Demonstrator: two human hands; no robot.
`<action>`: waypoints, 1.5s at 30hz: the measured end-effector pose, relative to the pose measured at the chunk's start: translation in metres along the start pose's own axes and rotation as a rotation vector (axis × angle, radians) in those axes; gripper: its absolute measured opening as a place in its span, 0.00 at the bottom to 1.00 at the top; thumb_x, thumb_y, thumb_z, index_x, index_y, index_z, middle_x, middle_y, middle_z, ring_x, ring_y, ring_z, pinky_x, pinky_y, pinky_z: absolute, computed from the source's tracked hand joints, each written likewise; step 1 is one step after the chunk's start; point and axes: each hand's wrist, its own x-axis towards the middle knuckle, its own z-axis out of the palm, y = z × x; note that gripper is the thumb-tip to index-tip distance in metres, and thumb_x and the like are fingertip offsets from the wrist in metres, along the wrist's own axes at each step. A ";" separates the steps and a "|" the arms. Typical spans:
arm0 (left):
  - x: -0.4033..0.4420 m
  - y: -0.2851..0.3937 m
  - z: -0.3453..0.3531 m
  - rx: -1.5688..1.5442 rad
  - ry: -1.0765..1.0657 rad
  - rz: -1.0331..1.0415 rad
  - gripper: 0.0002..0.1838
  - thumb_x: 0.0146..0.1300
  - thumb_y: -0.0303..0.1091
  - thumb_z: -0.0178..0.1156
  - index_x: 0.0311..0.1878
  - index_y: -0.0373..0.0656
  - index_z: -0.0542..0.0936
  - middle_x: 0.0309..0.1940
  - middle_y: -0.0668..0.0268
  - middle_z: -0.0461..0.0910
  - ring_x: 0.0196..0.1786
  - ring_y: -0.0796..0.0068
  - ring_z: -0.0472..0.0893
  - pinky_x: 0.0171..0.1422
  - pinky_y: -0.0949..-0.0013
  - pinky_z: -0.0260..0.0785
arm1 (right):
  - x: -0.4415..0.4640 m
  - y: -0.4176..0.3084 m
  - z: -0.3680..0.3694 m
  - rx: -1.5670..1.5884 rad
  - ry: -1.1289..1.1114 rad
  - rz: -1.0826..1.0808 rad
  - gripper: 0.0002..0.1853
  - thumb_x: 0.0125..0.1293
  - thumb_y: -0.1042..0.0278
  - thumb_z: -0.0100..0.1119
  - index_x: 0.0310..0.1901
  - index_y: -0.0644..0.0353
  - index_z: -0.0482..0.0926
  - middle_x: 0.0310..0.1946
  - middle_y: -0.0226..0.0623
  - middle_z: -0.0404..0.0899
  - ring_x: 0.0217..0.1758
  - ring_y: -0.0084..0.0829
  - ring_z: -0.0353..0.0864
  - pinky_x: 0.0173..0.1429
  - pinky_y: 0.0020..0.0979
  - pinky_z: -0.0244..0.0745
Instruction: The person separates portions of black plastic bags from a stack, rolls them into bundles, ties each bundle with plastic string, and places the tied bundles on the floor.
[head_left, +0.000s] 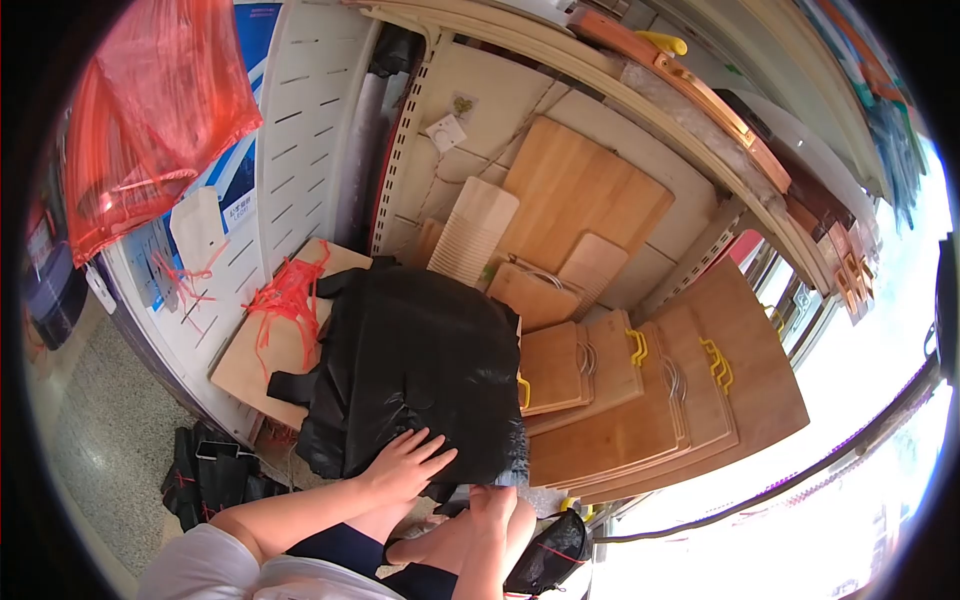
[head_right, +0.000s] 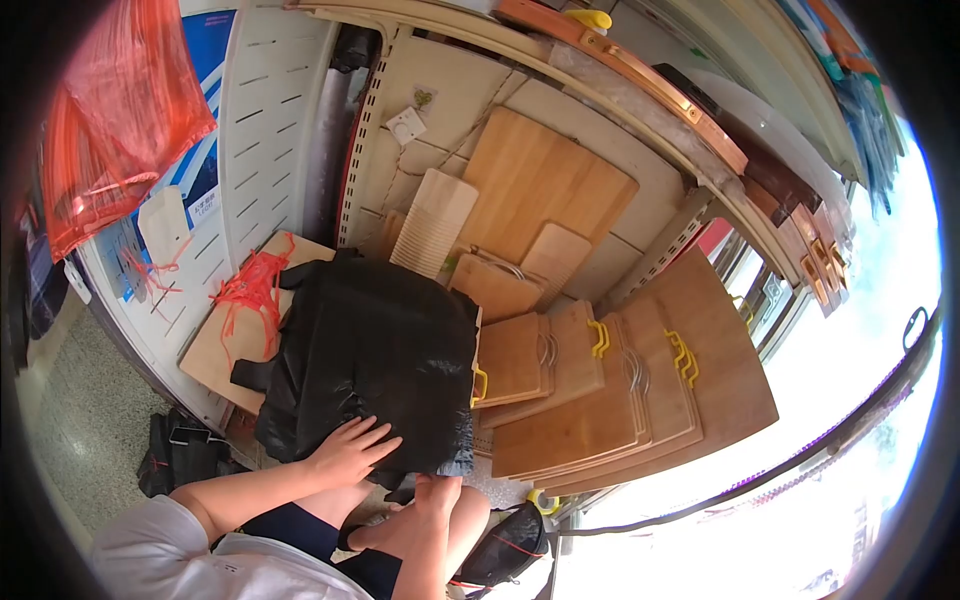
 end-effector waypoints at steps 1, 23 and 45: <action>-0.001 0.001 -0.001 -0.039 -0.014 -0.003 0.32 0.58 0.43 0.62 0.67 0.51 0.68 0.65 0.55 0.67 0.69 0.49 0.64 0.72 0.49 0.55 | -0.006 -0.004 0.001 0.113 -0.065 0.023 0.21 0.71 0.58 0.46 0.60 0.61 0.69 0.59 0.41 0.72 0.61 0.41 0.72 0.62 0.45 0.70; 0.119 -0.087 0.022 -0.147 -0.253 -0.233 0.27 0.63 0.48 0.52 0.65 0.51 0.71 0.69 0.60 0.63 0.71 0.56 0.60 0.71 0.51 0.55 | -0.008 0.010 0.045 -0.445 0.326 -0.180 0.18 0.63 0.71 0.59 0.54 0.66 0.73 0.48 0.35 0.78 0.46 0.27 0.77 0.44 0.25 0.72; 0.056 -0.131 0.016 -0.009 -0.122 -0.232 0.34 0.63 0.60 0.48 0.69 0.57 0.65 0.72 0.54 0.57 0.76 0.49 0.50 0.77 0.42 0.34 | -0.056 0.012 0.083 -1.879 -0.697 -0.594 0.34 0.55 0.53 0.69 0.61 0.58 0.71 0.65 0.48 0.64 0.71 0.51 0.58 0.71 0.56 0.51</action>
